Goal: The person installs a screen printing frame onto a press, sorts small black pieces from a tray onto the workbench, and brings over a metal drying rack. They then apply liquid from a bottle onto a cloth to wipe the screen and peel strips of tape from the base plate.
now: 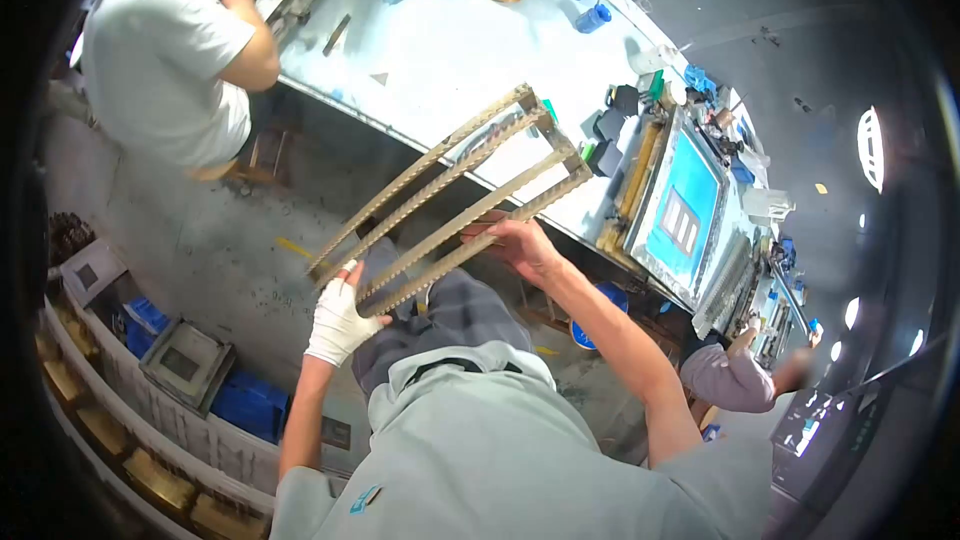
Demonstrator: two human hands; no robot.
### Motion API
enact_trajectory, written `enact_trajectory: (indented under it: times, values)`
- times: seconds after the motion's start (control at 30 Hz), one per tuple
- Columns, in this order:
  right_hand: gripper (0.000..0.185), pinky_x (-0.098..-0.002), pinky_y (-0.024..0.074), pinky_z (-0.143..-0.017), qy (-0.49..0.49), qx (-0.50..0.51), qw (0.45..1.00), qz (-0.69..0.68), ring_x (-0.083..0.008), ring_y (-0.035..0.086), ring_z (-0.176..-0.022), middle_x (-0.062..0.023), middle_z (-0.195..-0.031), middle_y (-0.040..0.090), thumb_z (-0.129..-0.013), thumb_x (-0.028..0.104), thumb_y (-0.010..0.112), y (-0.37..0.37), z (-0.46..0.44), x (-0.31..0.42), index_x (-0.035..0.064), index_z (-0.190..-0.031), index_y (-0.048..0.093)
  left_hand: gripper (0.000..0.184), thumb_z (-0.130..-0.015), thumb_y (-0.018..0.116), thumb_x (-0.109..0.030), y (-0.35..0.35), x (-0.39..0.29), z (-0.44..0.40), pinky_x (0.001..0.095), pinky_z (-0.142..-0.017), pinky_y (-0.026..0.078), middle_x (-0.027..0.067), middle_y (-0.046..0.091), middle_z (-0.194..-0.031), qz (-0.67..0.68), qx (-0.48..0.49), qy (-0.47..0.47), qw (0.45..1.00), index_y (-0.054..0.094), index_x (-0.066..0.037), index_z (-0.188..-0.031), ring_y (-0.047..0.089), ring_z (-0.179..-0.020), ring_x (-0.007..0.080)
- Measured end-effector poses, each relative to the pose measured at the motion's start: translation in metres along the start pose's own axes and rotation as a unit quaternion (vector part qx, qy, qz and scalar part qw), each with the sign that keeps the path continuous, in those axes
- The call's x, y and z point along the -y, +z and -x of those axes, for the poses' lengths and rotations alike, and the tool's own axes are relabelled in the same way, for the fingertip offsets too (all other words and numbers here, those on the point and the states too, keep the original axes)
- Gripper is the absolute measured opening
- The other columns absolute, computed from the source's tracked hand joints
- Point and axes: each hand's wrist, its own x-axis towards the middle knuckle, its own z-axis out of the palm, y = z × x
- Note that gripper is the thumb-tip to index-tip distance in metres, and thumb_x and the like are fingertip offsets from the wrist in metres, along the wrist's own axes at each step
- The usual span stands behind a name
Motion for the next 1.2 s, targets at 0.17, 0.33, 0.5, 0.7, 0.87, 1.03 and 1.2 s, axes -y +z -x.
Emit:
enact_trajectory:
  times: [0.17, 0.33, 0.5, 0.7, 0.87, 1.03, 1.2]
  values:
    - [0.043, -0.0479, 0.0444, -0.109, 0.013, -0.024, 0.997, -0.077, -0.0337, 0.066, -0.115, -0.0226, -0.117, 0.071, -0.089, 0.018, 0.059, -0.01, -0.064, 0.054, -0.0057, -0.125, 0.064, 0.105, -0.064, 0.093, -0.041, -0.025, -0.001, -0.076, 0.0451, -0.099, 0.051, 0.0238, 0.063, -0.126, 0.083, 0.165, -0.051, 0.981, 0.045, -0.004, -0.149, 0.063, -0.117, 0.0401]
    - [0.041, -0.0451, 0.0502, -0.104, 0.024, -0.026, 0.997, -0.066, -0.0312, 0.068, -0.111, -0.0198, -0.117, 0.071, -0.103, 0.029, 0.056, -0.031, -0.129, 0.095, -0.0036, -0.128, 0.061, 0.082, -0.069, 0.086, -0.025, -0.015, -0.009, -0.131, 0.0453, -0.088, 0.055, 0.0218, 0.065, -0.113, 0.08, 0.099, -0.054, 0.99, 0.051, -0.005, -0.141, 0.067, -0.104, 0.0398]
    - [0.06, -0.0401, 0.0559, -0.093, 0.049, -0.043, 0.998, 0.006, -0.0248, 0.068, -0.107, -0.0172, -0.119, 0.069, -0.102, 0.044, 0.062, -0.092, -0.183, 0.131, -0.004, -0.137, 0.055, 0.079, -0.068, 0.085, -0.024, 0.005, -0.02, -0.201, 0.0465, -0.083, 0.055, 0.0191, 0.065, -0.105, 0.028, 0.082, -0.107, 0.99, 0.054, -0.003, -0.138, 0.067, -0.098, 0.0396]
    - [0.062, -0.0346, 0.0551, -0.079, -0.042, -0.216, 0.974, 0.057, -0.0183, 0.067, -0.087, -0.0132, -0.113, 0.069, -0.095, 0.032, 0.073, -0.223, -0.212, 0.205, -0.0007, -0.143, 0.05, 0.07, -0.072, 0.082, -0.025, 0.032, -0.024, -0.268, 0.0455, -0.081, 0.055, 0.0193, 0.064, -0.104, 0.018, 0.11, -0.156, 0.981, 0.057, -0.008, -0.135, 0.067, -0.097, 0.0383]
    - [0.088, -0.0352, 0.0562, -0.07, -0.162, -0.378, 0.909, 0.062, -0.0192, 0.065, -0.081, -0.0168, -0.11, 0.068, -0.086, 0.017, 0.081, -0.314, -0.296, 0.278, -0.0018, -0.156, 0.03, 0.072, -0.069, 0.083, -0.023, 0.061, -0.014, -0.301, 0.0457, -0.08, 0.054, 0.0204, 0.065, -0.103, -0.017, 0.05, -0.117, 0.992, 0.057, -0.005, -0.133, 0.067, -0.094, 0.039]
    - [0.099, -0.0353, 0.0588, -0.058, -0.222, -0.409, 0.882, 0.074, -0.0201, 0.067, -0.07, -0.0183, -0.108, 0.067, -0.084, 0.016, 0.084, -0.33, -0.353, 0.327, 0.0023, -0.159, 0.02, 0.077, -0.067, 0.087, -0.022, 0.079, -0.005, -0.311, 0.0476, -0.084, 0.054, 0.0214, 0.066, -0.108, -0.019, 0.081, -0.136, 0.987, 0.054, -0.004, -0.134, 0.067, -0.098, 0.0403]
    - [0.071, -0.0326, 0.0509, -0.044, -0.219, -0.389, 0.888, 0.112, -0.0187, 0.063, -0.053, -0.0153, -0.095, 0.067, -0.084, 0.021, 0.084, -0.338, -0.366, 0.337, -0.0033, -0.134, 0.041, 0.077, -0.066, 0.09, -0.023, 0.084, -0.006, -0.314, 0.0475, -0.081, 0.056, 0.0196, 0.068, -0.105, -0.035, 0.082, -0.136, 0.987, 0.051, -0.003, -0.129, 0.069, -0.094, 0.0398]
